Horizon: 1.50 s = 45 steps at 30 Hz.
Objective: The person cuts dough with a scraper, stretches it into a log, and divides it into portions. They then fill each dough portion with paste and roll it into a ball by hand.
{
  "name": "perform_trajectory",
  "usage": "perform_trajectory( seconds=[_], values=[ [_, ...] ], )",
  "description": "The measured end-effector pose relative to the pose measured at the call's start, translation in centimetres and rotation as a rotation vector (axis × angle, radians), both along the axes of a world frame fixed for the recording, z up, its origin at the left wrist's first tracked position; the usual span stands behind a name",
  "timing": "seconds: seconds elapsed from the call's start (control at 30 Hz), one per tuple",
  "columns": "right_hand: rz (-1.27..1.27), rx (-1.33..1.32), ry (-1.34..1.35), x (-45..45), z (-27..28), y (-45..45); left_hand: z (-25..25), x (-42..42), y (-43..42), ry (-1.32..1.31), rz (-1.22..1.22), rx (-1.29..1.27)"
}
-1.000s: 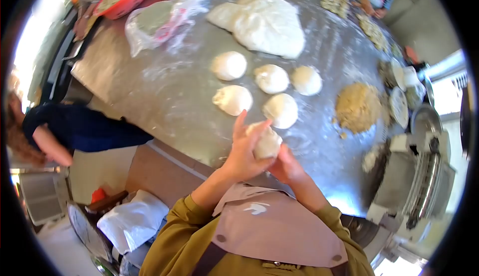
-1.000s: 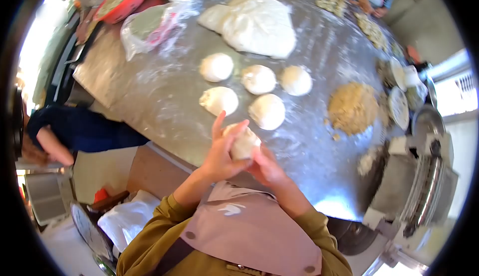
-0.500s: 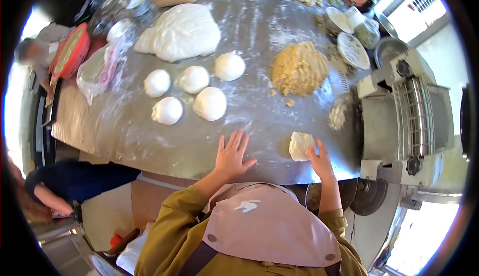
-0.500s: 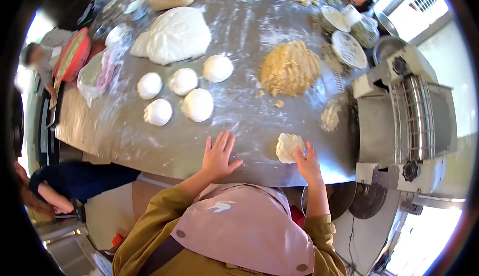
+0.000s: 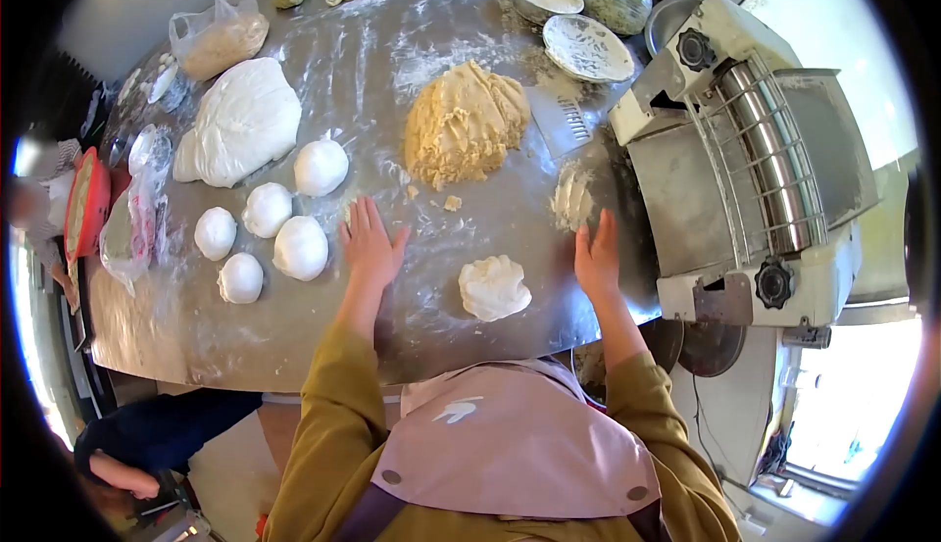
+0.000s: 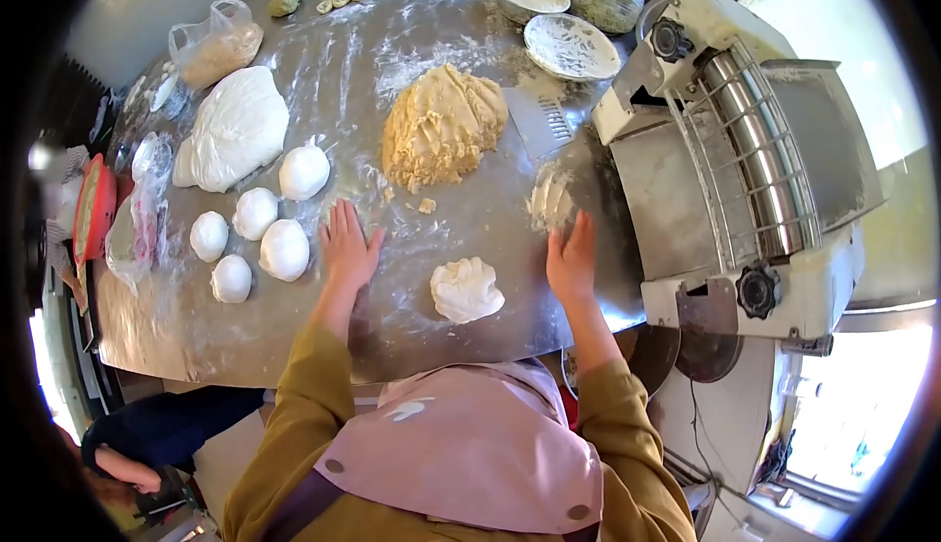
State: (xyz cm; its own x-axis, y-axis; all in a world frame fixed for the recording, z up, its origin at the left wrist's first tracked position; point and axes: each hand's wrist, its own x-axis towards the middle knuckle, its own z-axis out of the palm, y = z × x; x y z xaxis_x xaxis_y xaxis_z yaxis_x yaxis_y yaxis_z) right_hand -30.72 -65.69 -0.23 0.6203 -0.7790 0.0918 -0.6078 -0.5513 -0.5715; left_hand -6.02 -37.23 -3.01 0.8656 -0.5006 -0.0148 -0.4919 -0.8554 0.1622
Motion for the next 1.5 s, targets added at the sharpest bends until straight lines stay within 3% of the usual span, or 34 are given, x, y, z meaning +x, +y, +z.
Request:
perform_trajectory(
  seconds=[0.13, 0.27, 0.53, 0.63, 0.67, 0.73, 0.83, 0.87, 1.0, 1.03, 1.1, 1.13, 1.17, 1.2, 1.3, 1.37, 1.5],
  values=[
    [0.091, -0.265, 0.052, 6.4, -3.2, -4.2, 0.4, -5.0, 2.0, 0.015, -0.058, -0.032],
    [0.129, -0.305, 0.404, 10.2, -3.3, -3.6, 0.8, -8.4, 3.1, 0.07, 0.031, -0.079],
    [0.162, -0.281, 0.393, 10.8, -3.4, -4.6, 1.0, -9.4, 2.7, 0.038, 0.14, -0.125],
    [0.175, -0.197, 0.351, 11.4, -1.6, -2.5, -0.6, -7.9, 1.3, 0.35, 0.278, -0.351],
    [0.183, -0.166, 0.328, 12.0, -0.1, -1.0, -2.3, -7.6, 0.4, 0.515, 0.285, -0.688],
    [0.404, 0.145, 0.083, 12.9, 2.9, 3.3, -5.3, -7.1, -2.1, 0.849, 0.286, -1.361],
    [0.485, 0.605, -0.261, 13.6, 5.6, 12.7, 5.8, -9.0, -7.6, 1.499, 0.319, -1.864],
    [0.548, 0.563, -0.197, 13.8, 5.6, 14.1, 8.6, -9.1, -8.1, 1.633, 0.321, -1.958],
    [0.934, 0.155, -0.224, 11.7, 5.5, 13.9, 14.8, -6.6, -5.0, 1.683, 0.295, -2.163],
    [0.831, 0.317, -0.152, 10.9, 5.7, 13.3, 15.6, -5.7, -4.0, 1.636, 0.296, -2.183],
    [0.625, 0.619, -0.001, 9.1, 6.3, 11.3, 15.4, -4.1, -2.7, 1.511, 0.335, -2.091],
    [0.502, 0.439, -0.017, 7.9, 3.9, 10.0, 13.8, -3.8, -2.6, 1.433, 0.33, -1.953],
    [0.386, 0.258, -0.039, 6.9, 1.8, 8.7, 10.6, -4.0, -2.5, 1.322, 0.242, -1.682],
    [0.423, 0.301, 0.079, 6.3, 2.1, 8.1, 7.5, -4.3, -2.4, 1.197, 0.155, -1.419],
    [0.448, 0.399, 0.309, 4.6, 2.7, 8.4, 5.3, -9.2, -1.6, 0.825, -0.149, -0.461],
    [0.421, 0.385, 0.35, 3.7, 1.8, 8.9, 4.2, -14.1, -1.1, 0.311, -0.362, -0.223],
    [0.521, 0.55, 0.391, 2.6, 4.4, 10.3, 1.0, -15.1, -0.9, 0.359, -0.372, -0.548]
  ],
)
